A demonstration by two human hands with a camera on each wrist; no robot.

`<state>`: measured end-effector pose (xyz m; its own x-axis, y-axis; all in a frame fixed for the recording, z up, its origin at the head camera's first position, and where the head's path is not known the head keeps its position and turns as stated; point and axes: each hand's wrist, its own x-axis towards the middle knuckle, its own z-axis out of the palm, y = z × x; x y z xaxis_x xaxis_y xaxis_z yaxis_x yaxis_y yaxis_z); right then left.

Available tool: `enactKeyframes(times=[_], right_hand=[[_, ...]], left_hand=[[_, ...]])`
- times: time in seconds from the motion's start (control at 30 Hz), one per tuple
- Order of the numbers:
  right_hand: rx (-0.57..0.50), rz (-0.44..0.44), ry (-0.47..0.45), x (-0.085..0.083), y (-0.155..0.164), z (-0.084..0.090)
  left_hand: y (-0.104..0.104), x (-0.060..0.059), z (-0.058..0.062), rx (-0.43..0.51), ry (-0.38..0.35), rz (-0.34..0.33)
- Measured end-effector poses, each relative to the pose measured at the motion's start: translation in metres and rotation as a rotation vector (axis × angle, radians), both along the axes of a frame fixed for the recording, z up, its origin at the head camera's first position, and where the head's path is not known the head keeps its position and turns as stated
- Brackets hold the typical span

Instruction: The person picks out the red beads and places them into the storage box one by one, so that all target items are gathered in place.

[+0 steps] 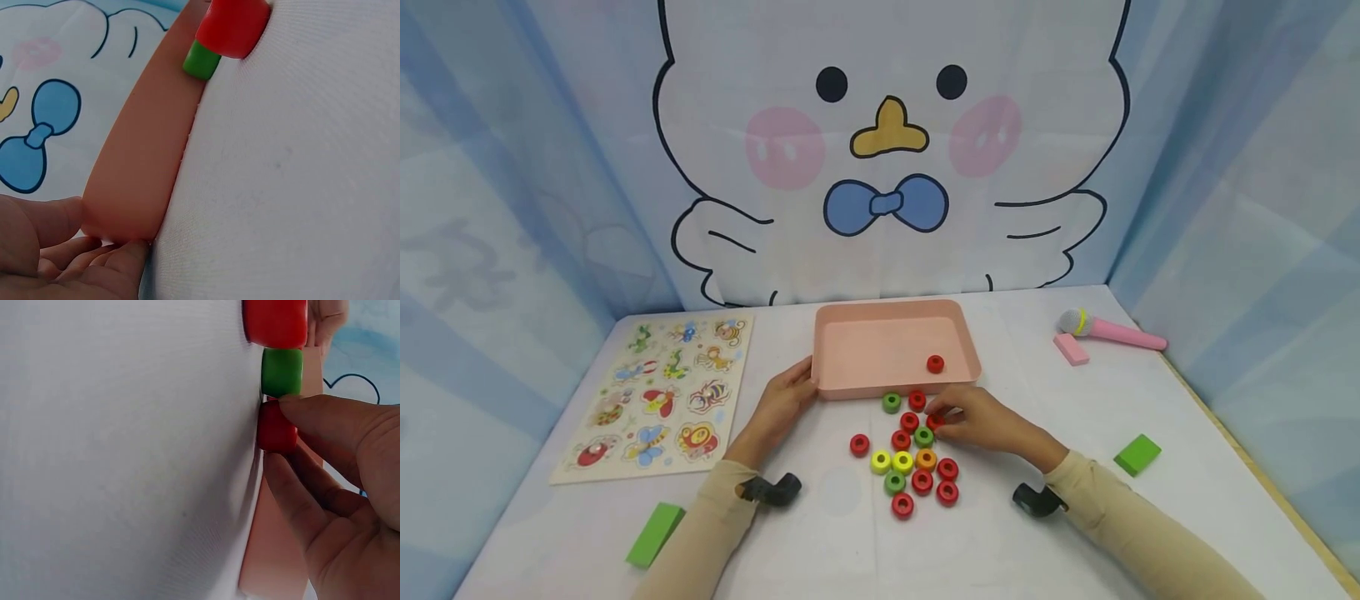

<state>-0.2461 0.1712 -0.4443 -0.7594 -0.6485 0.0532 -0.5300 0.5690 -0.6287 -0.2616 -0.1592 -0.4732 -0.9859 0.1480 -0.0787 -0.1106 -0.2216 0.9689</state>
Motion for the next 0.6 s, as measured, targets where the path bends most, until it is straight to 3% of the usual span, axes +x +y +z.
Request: enactKeyframes(times=[0.37, 0.6], right_hand=[[-0.003, -0.031, 0.010, -0.007, 0.002, 0.020], [-0.020, -0.022, 0.012, -0.026, -0.010, 0.034]], left_hand=[[0.000, 0.001, 0.001, -0.009, 0.000, 0.003], [0.000, 0.002, 0.002, -0.005, 0.009, 0.008]])
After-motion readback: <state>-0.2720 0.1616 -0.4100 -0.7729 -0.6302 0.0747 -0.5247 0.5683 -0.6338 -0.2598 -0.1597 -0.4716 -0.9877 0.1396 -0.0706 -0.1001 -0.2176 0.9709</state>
